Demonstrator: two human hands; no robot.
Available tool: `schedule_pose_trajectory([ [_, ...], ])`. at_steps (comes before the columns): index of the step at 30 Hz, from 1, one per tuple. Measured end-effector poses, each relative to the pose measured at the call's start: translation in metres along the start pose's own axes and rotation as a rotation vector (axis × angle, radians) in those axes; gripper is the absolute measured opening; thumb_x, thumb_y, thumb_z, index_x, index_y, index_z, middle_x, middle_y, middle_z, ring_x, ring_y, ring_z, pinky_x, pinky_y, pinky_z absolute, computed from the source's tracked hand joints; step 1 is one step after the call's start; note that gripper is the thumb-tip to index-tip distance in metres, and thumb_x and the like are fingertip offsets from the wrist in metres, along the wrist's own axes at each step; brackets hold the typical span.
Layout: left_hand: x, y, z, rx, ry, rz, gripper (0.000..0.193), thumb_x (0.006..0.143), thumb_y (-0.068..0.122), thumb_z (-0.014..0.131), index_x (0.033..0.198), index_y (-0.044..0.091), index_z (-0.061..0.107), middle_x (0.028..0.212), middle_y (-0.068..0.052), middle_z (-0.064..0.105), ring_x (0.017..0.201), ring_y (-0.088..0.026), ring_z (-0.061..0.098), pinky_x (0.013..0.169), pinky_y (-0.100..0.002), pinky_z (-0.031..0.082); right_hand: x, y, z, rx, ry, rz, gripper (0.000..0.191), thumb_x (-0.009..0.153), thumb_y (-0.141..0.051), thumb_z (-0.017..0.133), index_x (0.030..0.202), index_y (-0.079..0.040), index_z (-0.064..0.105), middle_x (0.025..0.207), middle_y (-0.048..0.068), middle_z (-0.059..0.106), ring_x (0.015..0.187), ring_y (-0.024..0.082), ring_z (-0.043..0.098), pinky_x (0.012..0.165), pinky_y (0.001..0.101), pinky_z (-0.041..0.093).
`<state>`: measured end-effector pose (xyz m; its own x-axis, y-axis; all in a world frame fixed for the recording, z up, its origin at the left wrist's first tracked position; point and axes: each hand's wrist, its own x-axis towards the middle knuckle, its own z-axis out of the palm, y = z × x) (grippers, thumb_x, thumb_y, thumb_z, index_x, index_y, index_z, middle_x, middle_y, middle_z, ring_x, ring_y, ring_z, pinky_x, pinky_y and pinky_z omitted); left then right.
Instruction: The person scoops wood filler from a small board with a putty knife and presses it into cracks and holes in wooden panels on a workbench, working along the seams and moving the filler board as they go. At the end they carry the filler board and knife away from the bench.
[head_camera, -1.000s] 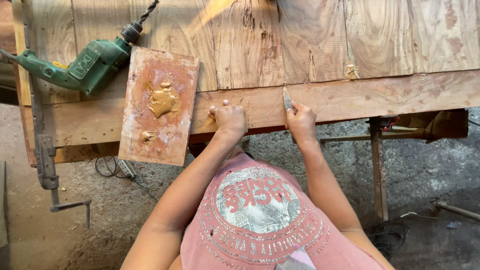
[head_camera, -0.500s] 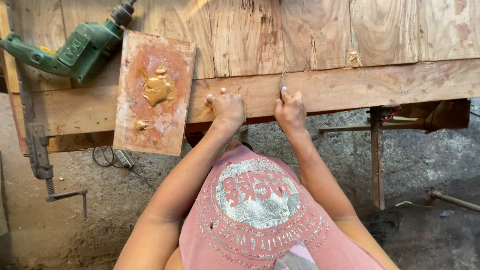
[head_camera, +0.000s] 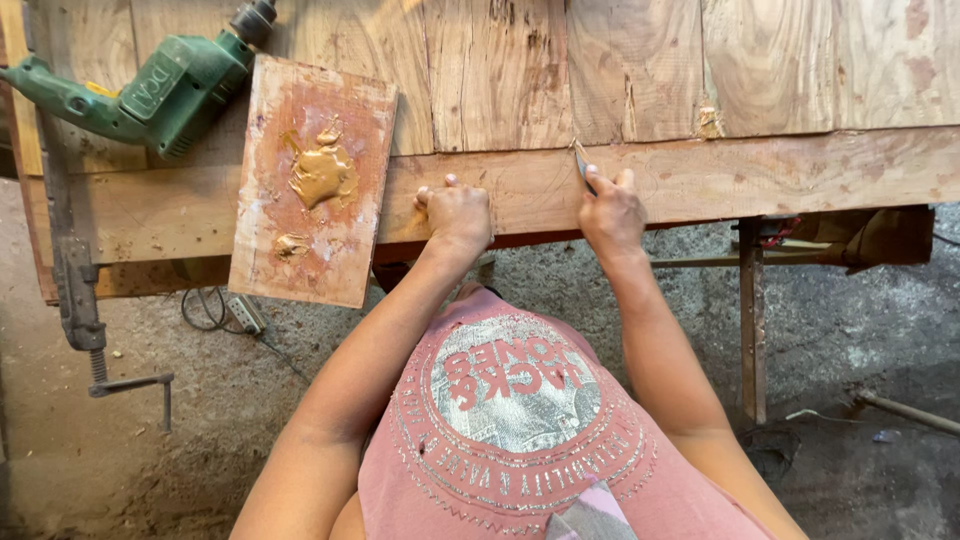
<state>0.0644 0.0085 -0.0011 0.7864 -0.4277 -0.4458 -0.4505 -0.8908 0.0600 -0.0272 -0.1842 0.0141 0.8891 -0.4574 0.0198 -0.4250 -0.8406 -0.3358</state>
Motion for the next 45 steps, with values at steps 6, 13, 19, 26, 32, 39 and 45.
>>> schedule_pose_trajectory([
  [6,0.0,-0.002,0.0,0.013,0.064,0.015,0.04,0.086,0.018,0.064,0.122,0.002,0.072,0.128,-0.026,0.064,0.086,-0.039,0.075,0.079,-0.066,0.046,0.006,0.025,-0.007,0.015,0.107,-0.046,0.03,0.09,-0.009,0.07,0.118,-0.013,0.079,0.101,0.017,0.061,0.088,0.037,0.066,0.079,0.048,0.055],
  [13,-0.001,-0.001,0.003,-0.001,0.026,0.011,0.038,0.087,0.017,0.064,0.121,0.002,0.072,0.131,-0.025,0.064,0.092,-0.04,0.074,0.084,-0.067,0.044,0.001,0.021,0.002,0.178,0.14,-0.057,0.029,0.095,-0.01,0.069,0.123,-0.012,0.077,0.1,0.018,0.063,0.083,0.037,0.066,0.074,0.0477,0.054],
  [19,0.0,-0.005,0.006,-0.019,0.068,0.02,0.039,0.086,0.015,0.064,0.122,0.002,0.073,0.131,-0.026,0.065,0.094,-0.037,0.075,0.087,-0.067,0.045,0.014,0.011,0.005,0.129,0.162,-0.195,0.03,0.096,-0.007,0.067,0.125,-0.01,0.076,0.099,0.018,0.062,0.084,0.036,0.066,0.073,0.0466,0.054],
  [26,0.001,-0.002,0.003,-0.065,0.042,0.014,0.033,0.087,0.014,0.066,0.118,0.007,0.076,0.137,-0.025,0.061,0.099,-0.036,0.074,0.089,-0.068,0.046,-0.004,0.014,0.011,0.193,0.074,-0.152,0.029,0.095,-0.01,0.066,0.123,-0.009,0.075,0.097,0.019,0.062,0.083,0.036,0.066,0.073,0.046,0.055],
  [32,0.003,-0.001,-0.006,-0.008,-0.05,0.002,0.035,0.08,0.017,0.072,0.114,0.009,0.077,0.137,-0.025,0.061,0.097,-0.039,0.073,0.082,-0.063,0.05,0.001,0.013,0.008,0.199,0.087,-0.018,0.027,0.099,-0.009,0.061,0.122,-0.008,0.074,0.096,0.021,0.063,0.081,0.036,0.067,0.075,0.0455,0.056],
  [39,0.0,-0.001,-0.003,-0.051,-0.053,-0.021,0.025,0.086,0.018,0.071,0.108,0.011,0.079,0.112,-0.017,0.077,0.094,-0.037,0.074,0.083,-0.064,0.051,-0.001,0.003,0.016,0.143,0.13,-0.114,0.028,0.095,-0.009,0.063,0.119,-0.01,0.078,0.093,0.023,0.062,0.081,0.042,0.064,0.073,0.0509,0.054],
  [45,0.002,-0.001,-0.003,-0.026,-0.038,-0.01,0.032,0.074,0.022,0.078,0.104,0.012,0.078,0.113,-0.019,0.071,0.09,-0.039,0.073,0.077,-0.065,0.05,0.007,0.005,0.013,0.078,0.096,-0.075,0.029,0.089,-0.013,0.067,0.116,-0.009,0.077,0.095,0.022,0.061,0.081,0.04,0.066,0.072,0.0504,0.055],
])
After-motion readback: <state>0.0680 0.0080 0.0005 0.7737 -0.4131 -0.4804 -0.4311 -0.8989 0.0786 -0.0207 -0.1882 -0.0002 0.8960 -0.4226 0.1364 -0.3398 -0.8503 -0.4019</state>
